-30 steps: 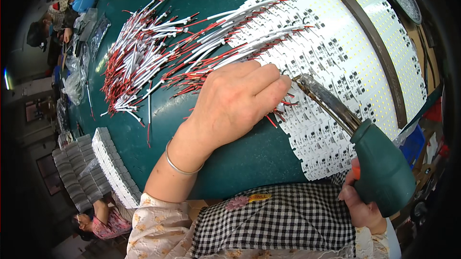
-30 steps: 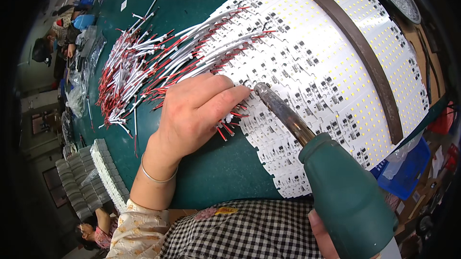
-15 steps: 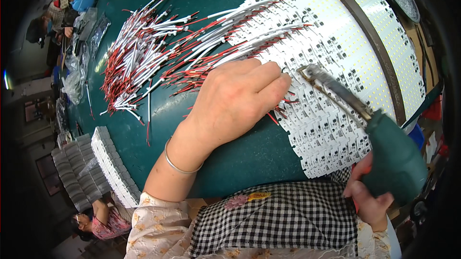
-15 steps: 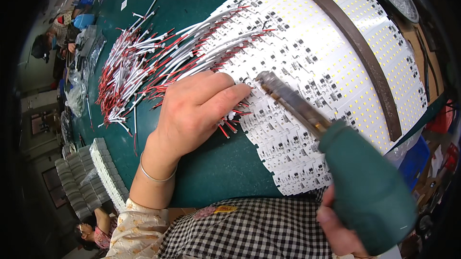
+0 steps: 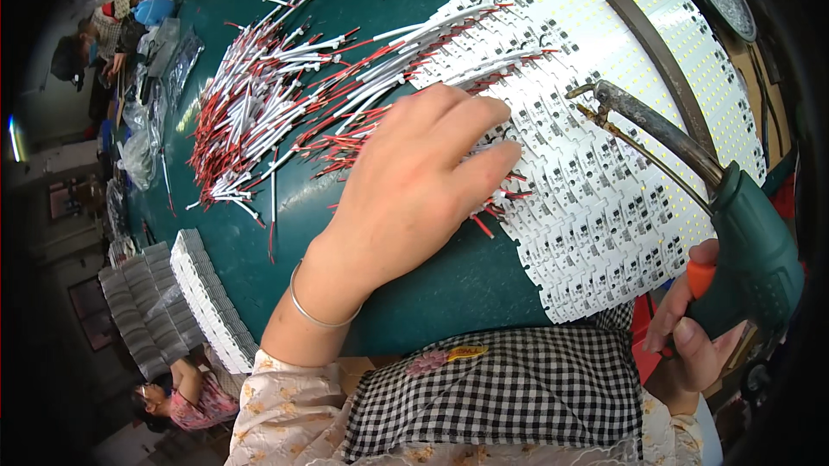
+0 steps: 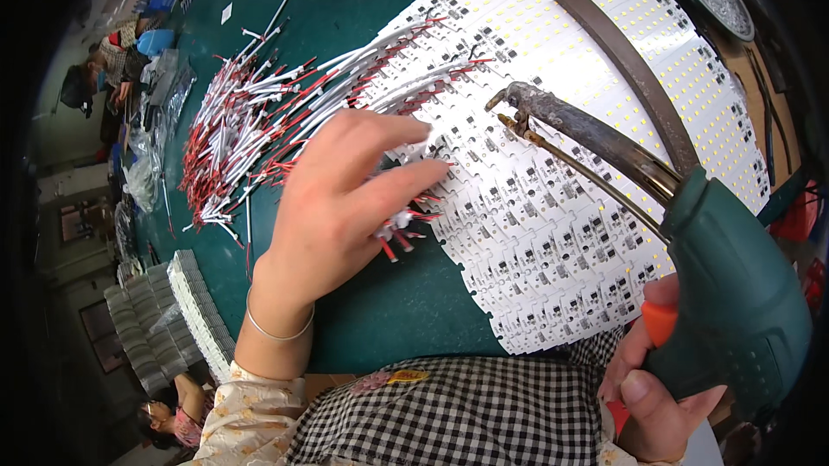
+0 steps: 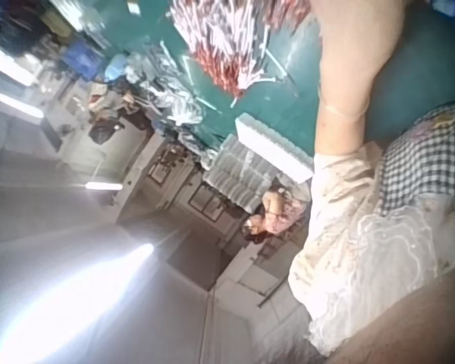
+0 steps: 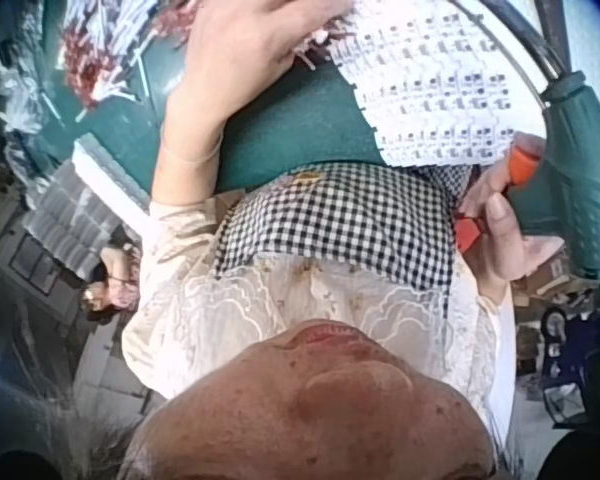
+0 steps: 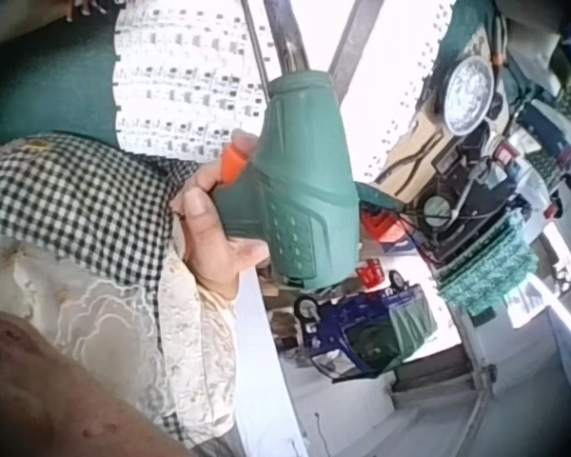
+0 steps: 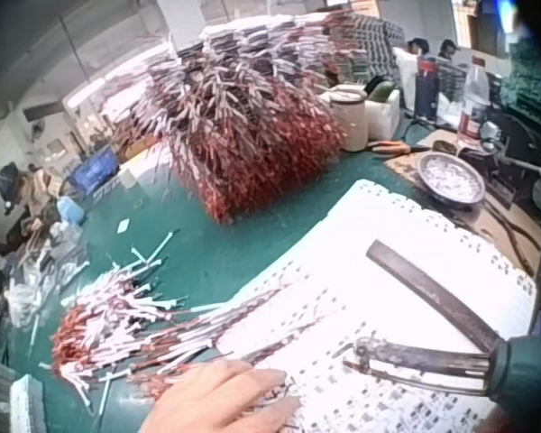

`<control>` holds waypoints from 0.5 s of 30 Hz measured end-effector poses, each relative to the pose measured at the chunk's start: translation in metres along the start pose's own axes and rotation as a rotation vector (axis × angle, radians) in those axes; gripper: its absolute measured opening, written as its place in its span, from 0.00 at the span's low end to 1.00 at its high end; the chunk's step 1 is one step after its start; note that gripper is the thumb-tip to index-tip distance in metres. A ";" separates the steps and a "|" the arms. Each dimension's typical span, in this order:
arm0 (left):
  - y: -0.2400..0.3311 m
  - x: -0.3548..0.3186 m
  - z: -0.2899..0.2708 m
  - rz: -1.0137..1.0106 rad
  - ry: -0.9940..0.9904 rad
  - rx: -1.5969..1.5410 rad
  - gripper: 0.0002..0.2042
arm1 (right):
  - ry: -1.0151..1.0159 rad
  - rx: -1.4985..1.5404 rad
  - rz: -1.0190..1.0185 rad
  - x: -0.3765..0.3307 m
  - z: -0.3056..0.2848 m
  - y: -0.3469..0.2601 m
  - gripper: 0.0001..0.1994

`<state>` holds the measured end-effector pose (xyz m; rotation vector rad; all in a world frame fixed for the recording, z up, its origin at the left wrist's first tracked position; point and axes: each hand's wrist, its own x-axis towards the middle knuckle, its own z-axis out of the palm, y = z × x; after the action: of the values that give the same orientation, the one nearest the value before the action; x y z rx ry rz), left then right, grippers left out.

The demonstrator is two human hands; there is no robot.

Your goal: The person solders wires onto LED circuit board strips using a soldering gun by hand, positioning the wire leads onto the connection points and applying the tool to solder them.

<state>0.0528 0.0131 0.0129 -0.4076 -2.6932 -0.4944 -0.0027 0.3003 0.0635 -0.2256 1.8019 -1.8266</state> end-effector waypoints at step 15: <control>0.010 0.002 0.015 -0.259 0.158 -0.055 0.20 | 0.078 0.043 -0.028 0.006 -0.002 0.011 0.32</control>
<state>0.0498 0.0278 0.0037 -0.0302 -2.5936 -0.6459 -0.0052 0.2999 0.0509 -0.1661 1.8181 -1.9159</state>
